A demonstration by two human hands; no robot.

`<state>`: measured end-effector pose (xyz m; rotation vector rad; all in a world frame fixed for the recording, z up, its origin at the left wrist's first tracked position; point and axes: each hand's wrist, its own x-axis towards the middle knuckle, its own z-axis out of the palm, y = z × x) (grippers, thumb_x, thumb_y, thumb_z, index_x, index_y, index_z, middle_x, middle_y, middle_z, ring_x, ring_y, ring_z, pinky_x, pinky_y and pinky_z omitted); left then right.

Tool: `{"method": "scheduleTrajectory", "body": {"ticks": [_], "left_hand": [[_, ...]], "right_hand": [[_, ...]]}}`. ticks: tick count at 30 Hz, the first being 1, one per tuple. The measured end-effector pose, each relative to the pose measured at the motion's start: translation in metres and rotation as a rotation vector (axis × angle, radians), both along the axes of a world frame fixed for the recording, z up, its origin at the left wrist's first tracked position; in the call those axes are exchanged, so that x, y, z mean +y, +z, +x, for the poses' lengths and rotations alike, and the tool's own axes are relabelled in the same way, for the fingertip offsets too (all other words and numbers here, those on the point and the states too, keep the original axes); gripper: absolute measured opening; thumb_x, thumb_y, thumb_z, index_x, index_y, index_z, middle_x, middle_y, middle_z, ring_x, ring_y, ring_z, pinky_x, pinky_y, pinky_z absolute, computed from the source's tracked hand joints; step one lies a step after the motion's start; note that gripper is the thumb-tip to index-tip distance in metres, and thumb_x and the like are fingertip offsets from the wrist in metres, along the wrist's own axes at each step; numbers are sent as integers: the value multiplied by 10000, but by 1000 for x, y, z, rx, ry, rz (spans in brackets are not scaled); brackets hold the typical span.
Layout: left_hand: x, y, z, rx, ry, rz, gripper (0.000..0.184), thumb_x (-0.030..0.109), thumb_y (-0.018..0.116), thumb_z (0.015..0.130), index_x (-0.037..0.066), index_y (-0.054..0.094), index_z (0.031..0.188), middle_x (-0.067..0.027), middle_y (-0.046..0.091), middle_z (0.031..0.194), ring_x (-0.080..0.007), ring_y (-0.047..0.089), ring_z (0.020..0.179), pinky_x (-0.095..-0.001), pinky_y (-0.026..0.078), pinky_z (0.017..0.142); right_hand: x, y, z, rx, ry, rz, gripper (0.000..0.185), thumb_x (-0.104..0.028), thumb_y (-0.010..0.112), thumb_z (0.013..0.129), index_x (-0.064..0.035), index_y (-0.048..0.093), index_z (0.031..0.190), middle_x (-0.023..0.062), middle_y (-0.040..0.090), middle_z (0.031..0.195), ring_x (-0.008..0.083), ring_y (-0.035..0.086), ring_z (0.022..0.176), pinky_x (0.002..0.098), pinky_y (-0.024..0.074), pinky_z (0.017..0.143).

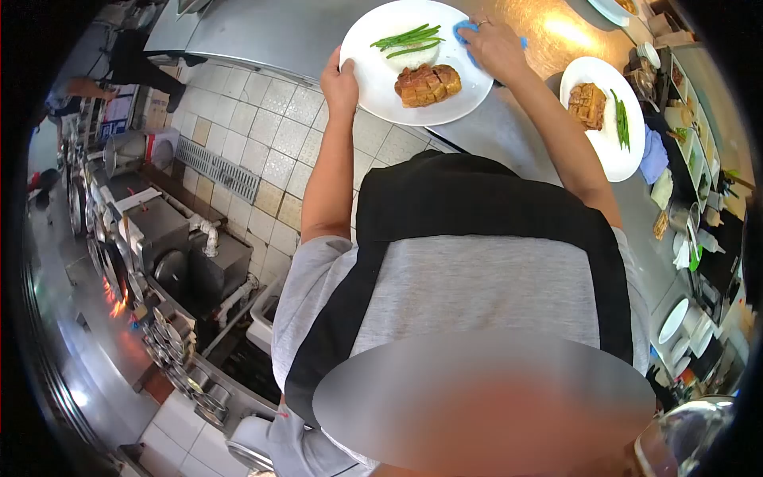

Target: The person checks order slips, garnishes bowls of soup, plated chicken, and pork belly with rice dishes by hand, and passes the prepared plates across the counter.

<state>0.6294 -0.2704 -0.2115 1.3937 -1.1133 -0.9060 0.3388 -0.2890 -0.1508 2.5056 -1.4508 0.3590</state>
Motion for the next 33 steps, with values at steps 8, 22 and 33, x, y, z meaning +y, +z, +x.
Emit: {"method": "scheduleTrajectory", "body": {"ticks": [8,22,33], "left_hand": [[-4,6,-6,46,-31,4,354,20,516,844,-45,556,1190,-151,629,1089,-198,601,954,-293,460,840],[-36,13,-3,-78,-151,61,383,120,580,839,-18,565,1196,-149,661,987,-195,623,867,-296,481,773],[60,30,-31,-221,121,-21,353,141,550,869,-14,541,1186,-169,645,945,-217,623,791,-318,486,735]], "right_hand": [[1,-7,-10,-131,223,253,265,-106,599,763,-157,678,1011,80,616,1089,254,579,977,390,467,819],[31,16,-6,63,225,410,245,-67,593,764,-127,686,982,58,612,1025,251,576,983,373,455,855],[-33,-16,-80,-605,-188,666,261,-143,536,869,-86,623,1108,104,653,976,247,621,886,334,478,790]]}}
